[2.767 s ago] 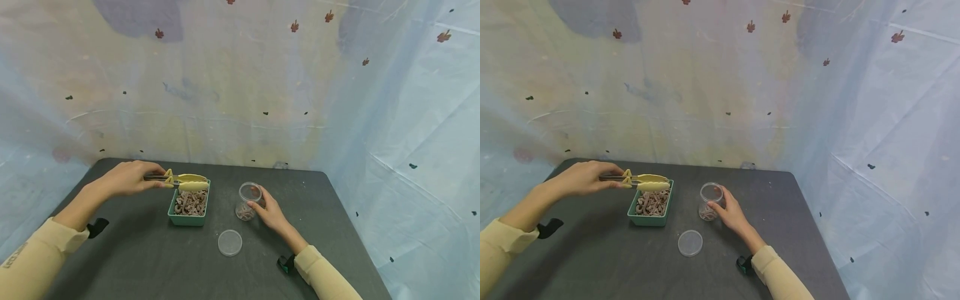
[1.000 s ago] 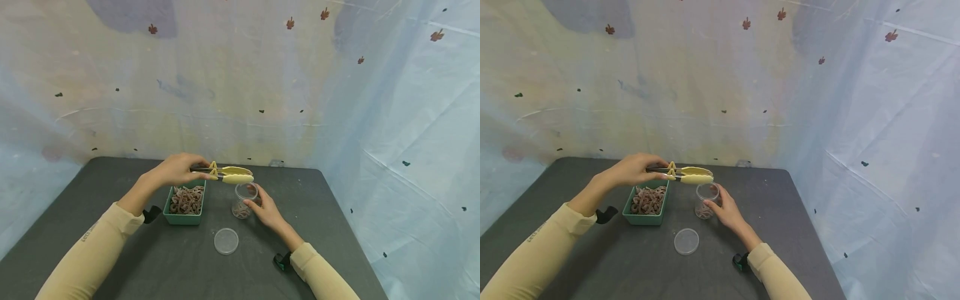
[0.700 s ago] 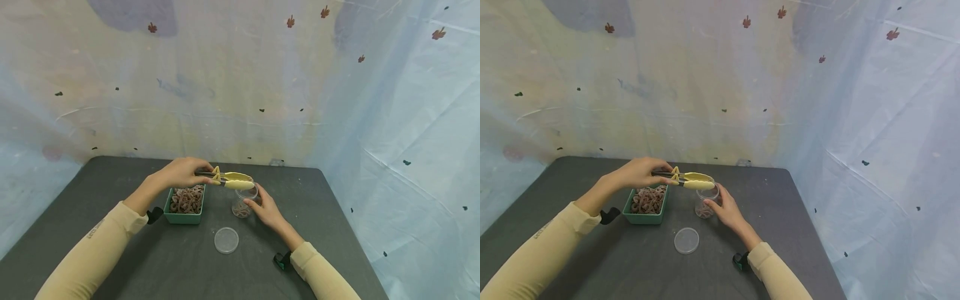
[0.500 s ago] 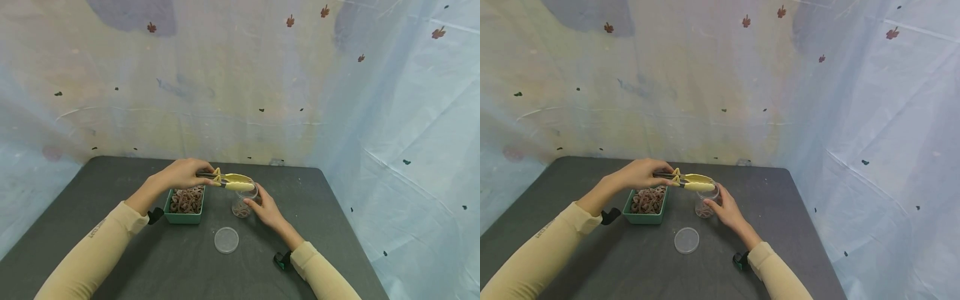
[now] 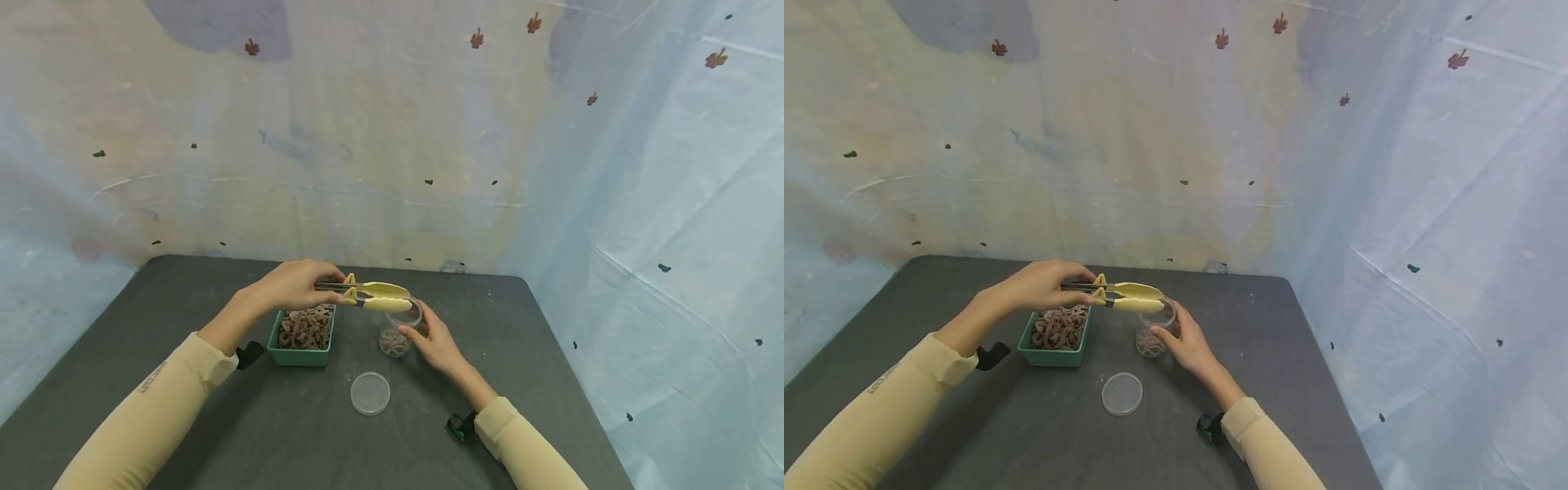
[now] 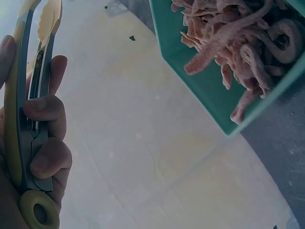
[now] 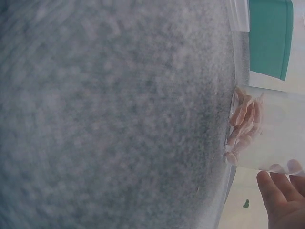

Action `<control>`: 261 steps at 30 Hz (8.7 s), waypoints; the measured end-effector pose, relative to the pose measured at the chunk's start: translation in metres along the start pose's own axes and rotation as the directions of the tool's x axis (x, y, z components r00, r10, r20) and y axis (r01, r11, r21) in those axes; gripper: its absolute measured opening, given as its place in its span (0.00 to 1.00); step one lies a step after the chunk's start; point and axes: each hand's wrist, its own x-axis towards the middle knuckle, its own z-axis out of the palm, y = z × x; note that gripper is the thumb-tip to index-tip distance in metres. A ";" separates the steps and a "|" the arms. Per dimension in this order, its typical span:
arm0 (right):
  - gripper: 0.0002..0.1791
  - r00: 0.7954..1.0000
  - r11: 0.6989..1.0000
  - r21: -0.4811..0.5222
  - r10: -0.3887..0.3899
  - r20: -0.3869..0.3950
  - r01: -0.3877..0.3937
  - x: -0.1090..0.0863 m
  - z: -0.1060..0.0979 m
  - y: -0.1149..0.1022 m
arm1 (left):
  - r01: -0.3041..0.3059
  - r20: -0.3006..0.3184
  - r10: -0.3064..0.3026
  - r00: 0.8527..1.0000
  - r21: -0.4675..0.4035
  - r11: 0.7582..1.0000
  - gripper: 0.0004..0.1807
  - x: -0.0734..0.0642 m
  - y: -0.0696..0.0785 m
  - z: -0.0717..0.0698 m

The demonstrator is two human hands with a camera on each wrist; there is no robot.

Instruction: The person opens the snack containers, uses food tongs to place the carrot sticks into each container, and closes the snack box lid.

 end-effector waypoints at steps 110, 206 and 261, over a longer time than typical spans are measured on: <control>0.36 0.999 0.999 0.031 -0.042 -0.006 0.042 -0.003 0.006 0.013 | 0.080 0.071 -0.098 0.993 0.224 0.971 0.28 -0.100 -0.069 -0.033; 0.35 0.999 0.999 0.034 -0.002 0.051 0.000 -0.008 -0.003 -0.026 | 0.179 -0.117 -0.171 0.978 0.062 0.982 0.29 -0.098 -0.053 -0.058; 0.37 1.000 0.999 0.043 0.013 0.001 -0.013 -0.004 0.006 0.008 | -0.022 -0.068 0.019 0.998 -0.052 0.998 0.24 0.005 0.010 -0.025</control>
